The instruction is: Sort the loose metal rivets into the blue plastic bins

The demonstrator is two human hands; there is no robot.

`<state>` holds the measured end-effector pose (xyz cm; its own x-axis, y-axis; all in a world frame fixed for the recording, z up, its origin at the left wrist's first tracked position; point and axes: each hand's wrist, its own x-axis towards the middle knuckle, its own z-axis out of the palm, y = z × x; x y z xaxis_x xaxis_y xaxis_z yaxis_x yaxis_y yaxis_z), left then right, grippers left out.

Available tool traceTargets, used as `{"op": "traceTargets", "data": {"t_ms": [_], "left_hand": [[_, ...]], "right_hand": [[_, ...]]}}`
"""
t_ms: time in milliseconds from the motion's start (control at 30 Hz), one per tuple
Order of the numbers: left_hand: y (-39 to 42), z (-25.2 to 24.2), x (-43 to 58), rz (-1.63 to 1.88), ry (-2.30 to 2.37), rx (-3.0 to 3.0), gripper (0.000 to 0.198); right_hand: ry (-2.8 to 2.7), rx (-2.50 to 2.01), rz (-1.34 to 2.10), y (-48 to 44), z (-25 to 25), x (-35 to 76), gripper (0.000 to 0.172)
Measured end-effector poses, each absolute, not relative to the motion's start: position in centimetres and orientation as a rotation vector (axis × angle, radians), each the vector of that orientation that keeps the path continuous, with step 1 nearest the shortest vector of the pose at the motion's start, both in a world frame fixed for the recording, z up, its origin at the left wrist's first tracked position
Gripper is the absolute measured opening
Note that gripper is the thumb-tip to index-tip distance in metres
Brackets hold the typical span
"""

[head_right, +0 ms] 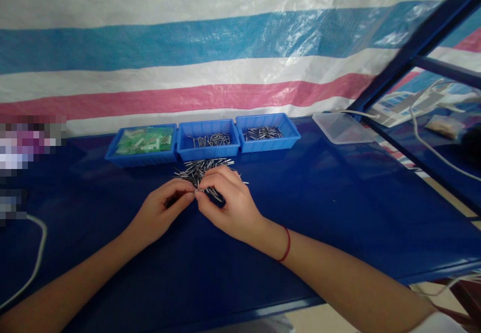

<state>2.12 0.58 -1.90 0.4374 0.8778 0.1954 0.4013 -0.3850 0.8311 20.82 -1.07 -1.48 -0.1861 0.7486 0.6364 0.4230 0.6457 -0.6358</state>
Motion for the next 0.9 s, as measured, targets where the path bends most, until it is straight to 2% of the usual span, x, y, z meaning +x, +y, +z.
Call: {"op": "traceTargets", "data": {"t_ms": [100,200,333,433,533,667,900], "left_hand": [[0.5,-1.7,2.1,0.857,1.069,1.989,0.013],[0.5,-1.8,1.9,0.89,1.086,1.918,0.015],[0.8,-2.1,1.4,0.968,1.149,1.753,0.024],[1.2,-2.4,1.0,0.981,1.201,1.768,0.023],[1.4,-2.5,0.9,0.939,1.224,1.887,0.021],[1.6,-2.2,1.0,0.892,1.221,2.219,0.016],[2.2,-2.6,0.7,0.722,1.159,2.648,0.019]], "right_hand": [[-1.855,-0.921,0.415,-1.0,-1.1,21.0,0.008],[-1.782,-0.979,0.589,-0.5,-0.9,21.4,0.014],[-1.474,-1.118,0.674,1.8,-1.6,23.0,0.017],[-1.032,-1.207,0.718,4.3,-2.2,25.1,0.025],[-0.818,-1.217,0.84,5.9,-2.1,26.8,0.029],[-0.787,-1.189,0.946,5.8,-1.5,26.9,0.021],[-1.021,-1.194,0.983,4.3,-2.6,25.0,0.013]]}}
